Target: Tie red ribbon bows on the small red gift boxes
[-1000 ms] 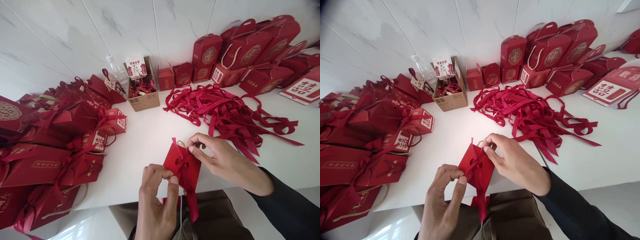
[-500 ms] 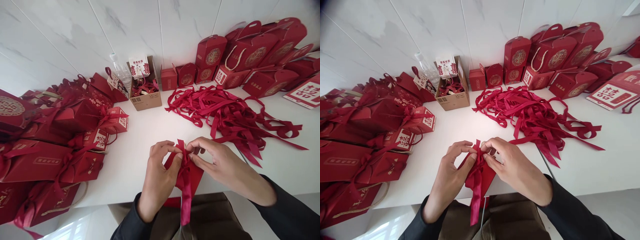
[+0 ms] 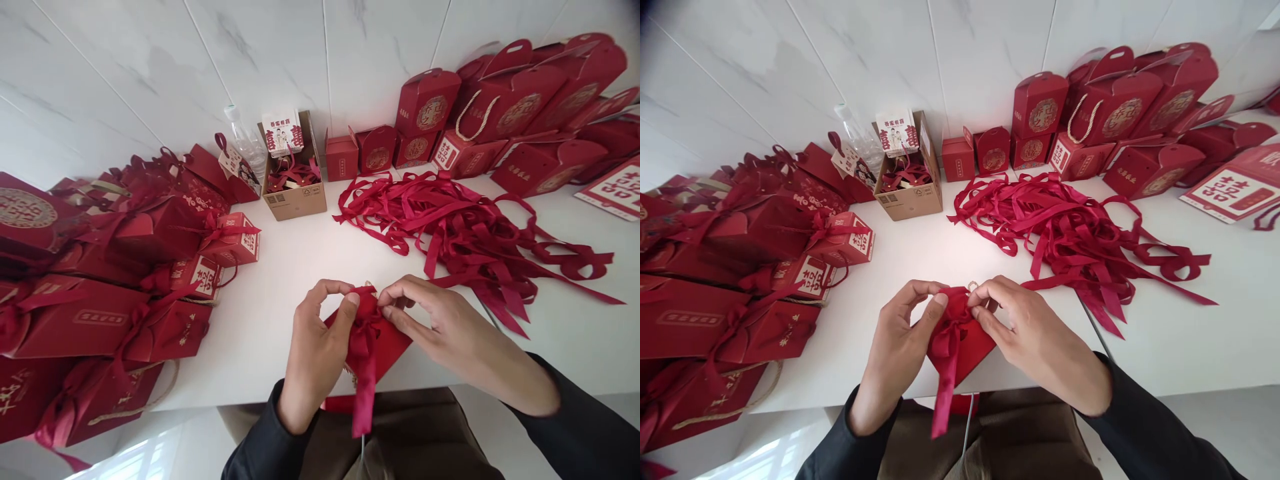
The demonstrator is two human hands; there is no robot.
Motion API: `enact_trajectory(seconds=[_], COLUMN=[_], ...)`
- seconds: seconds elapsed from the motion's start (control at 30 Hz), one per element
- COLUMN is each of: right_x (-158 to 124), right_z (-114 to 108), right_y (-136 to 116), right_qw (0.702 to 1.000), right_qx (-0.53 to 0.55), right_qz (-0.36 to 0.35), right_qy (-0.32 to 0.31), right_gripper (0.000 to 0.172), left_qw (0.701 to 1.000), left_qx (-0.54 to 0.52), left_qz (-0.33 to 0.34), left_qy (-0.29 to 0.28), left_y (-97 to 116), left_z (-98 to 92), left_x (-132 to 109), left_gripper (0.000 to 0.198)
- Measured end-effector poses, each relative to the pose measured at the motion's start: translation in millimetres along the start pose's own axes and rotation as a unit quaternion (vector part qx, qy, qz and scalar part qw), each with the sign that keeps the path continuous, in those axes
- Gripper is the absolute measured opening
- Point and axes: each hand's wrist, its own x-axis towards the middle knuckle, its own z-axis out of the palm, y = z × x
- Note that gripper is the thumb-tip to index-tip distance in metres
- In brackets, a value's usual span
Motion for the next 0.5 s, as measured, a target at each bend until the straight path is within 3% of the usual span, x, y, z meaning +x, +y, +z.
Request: enact_trajectory(seconds=[0.23,0.4,0.5], right_x=[-2.6,-5.1,-8.3], right_z=[-0.4,-2.2,-3.5], right_y=[-1.1,1.4,-0.8], right_qw=[1.000,0.999,0.999], right_qx=[-0.011,0.012,0.014], right_qz=[0.003,0.017,0.000], right_qy=[0.007,0.041,0.036], right_gripper=[0.015,0.016,0.015], left_qw=[0.997,0.988,0.979], left_qx=[-0.071,0.043,0.146], left_qz=[-0.018,0.044,0.050], left_qy=[0.038,0.139,0.135], left_y=[-3.5,-0.9,1.8], left_z=[-0.2,-6.0,-7.9], left_x=[2.5,-16.4,-39.5], left_gripper=[0.019,0.028,0.018])
